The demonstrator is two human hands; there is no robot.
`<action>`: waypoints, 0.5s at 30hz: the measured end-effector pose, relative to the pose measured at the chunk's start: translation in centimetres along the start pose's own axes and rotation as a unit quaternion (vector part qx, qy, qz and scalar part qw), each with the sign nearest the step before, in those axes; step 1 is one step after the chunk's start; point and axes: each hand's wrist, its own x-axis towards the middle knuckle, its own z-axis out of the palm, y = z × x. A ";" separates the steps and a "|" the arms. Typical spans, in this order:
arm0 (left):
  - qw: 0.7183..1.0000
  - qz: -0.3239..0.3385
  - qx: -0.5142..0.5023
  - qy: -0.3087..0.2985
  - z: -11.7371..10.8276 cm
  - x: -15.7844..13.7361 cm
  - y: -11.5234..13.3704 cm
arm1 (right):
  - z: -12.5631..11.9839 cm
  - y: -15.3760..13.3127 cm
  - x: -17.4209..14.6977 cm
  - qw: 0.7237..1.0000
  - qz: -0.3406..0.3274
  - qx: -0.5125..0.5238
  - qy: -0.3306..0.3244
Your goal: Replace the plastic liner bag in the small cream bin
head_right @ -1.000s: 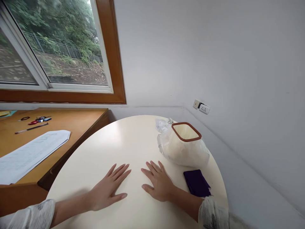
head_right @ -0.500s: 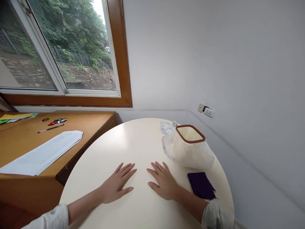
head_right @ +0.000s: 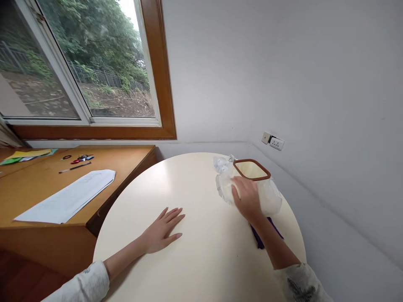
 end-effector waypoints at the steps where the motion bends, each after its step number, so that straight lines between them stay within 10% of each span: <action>1: 1.000 0.001 -0.004 0.003 0.0 0.0 0.0 | -0.3 0.9 0.5 0.999 0.032 -0.040 0.011; 15: 0.970 -0.113 -0.158 0.143 -1.2 3.0 1.2 | 0.6 4.5 1.2 0.990 0.122 -0.072 -0.008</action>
